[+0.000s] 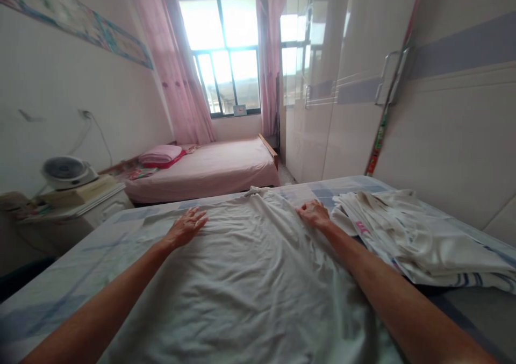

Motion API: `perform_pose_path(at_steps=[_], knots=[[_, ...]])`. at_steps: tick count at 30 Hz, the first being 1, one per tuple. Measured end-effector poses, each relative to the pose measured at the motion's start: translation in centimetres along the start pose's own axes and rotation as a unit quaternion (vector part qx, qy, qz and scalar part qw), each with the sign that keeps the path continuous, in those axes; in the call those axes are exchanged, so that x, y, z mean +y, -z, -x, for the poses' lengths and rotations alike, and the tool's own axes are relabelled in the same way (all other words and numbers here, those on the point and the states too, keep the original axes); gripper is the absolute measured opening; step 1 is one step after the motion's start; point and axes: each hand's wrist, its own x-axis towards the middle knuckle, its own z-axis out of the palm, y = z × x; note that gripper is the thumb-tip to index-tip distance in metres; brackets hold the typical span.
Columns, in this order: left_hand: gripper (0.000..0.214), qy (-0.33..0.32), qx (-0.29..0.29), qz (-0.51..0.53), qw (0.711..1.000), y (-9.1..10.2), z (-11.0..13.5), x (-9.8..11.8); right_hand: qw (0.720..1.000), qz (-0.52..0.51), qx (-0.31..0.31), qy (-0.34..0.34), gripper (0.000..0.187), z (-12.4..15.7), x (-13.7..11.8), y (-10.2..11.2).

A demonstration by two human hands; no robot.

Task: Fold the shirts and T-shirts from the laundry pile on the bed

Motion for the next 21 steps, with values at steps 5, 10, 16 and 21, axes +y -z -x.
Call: perform_pose_path(at_steps=[5,10,16,21], knots=[[0.058,0.043,-0.018,0.016,0.999,-2.7,-2.4,-2.1,1.000,0.000,0.000,-0.023,0.026,-1.0,0.3,-1.5],[0.061,0.054,-0.019,0.013,0.998,-3.8,-2.6,-2.6,0.995,0.047,-0.012,-0.086,0.031,-1.1,1.4,-0.8],[0.047,0.035,0.025,0.005,0.999,-2.1,-3.4,-1.9,0.995,0.045,-0.090,-0.016,0.034,-5.2,-0.4,0.1],[0.045,0.017,0.041,0.023,0.999,-2.7,-4.4,-0.3,0.996,0.041,-0.080,-0.005,0.038,-8.7,-4.2,-1.8]])
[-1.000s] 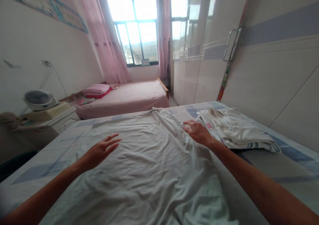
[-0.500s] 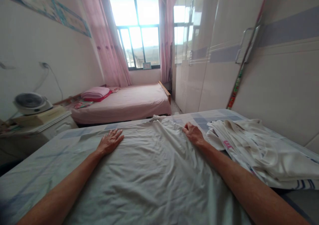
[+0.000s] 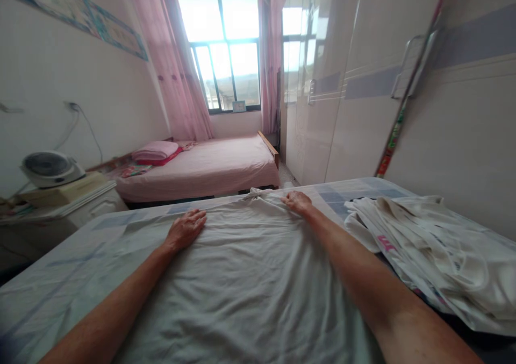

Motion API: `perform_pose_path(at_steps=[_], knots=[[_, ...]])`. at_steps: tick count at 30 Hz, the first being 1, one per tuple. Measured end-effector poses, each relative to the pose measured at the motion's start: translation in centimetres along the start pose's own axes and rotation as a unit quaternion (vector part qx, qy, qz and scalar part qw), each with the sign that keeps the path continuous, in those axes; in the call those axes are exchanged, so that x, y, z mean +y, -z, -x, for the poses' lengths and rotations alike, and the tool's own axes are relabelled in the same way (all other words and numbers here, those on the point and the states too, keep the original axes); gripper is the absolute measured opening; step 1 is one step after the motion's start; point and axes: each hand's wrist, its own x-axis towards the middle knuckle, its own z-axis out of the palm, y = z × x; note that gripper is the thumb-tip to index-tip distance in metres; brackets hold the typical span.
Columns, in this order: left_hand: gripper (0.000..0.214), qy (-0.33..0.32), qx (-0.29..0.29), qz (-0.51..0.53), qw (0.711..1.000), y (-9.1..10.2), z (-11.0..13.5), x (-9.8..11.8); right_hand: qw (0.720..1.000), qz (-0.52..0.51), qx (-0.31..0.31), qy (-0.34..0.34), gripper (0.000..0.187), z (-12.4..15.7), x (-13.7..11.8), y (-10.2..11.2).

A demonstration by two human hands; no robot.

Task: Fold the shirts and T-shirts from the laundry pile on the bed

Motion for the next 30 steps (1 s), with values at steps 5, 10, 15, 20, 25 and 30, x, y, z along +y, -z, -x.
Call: perform_pose_path(at_steps=[5,10,15,20,25,30], knots=[[0.052,0.014,-0.028,0.010,0.999,-1.3,-0.2,0.1,0.997,0.014,0.049,-0.056,0.033,-1.5,-1.0,-1.3],[0.054,0.017,-0.034,0.008,0.999,-1.2,-0.2,0.1,0.995,0.035,0.079,-0.047,0.037,-2.2,-0.9,-1.2],[0.054,0.017,-0.031,0.000,0.999,-1.1,-0.1,0.3,0.988,0.057,0.129,0.067,0.049,-3.0,-4.0,-1.1],[0.053,0.025,-0.025,0.013,0.999,-1.2,-0.1,0.4,0.984,0.070,0.107,0.121,0.031,-4.6,-6.8,-1.5],[0.053,0.029,-0.020,0.031,0.999,-1.2,-0.1,0.5,0.982,0.067,0.126,0.123,0.036,-5.6,-8.7,-1.7],[0.054,0.031,-0.023,0.036,0.999,-1.2,0.0,0.5,0.984,0.029,0.146,0.095,0.055,-5.4,-8.8,-1.8]])
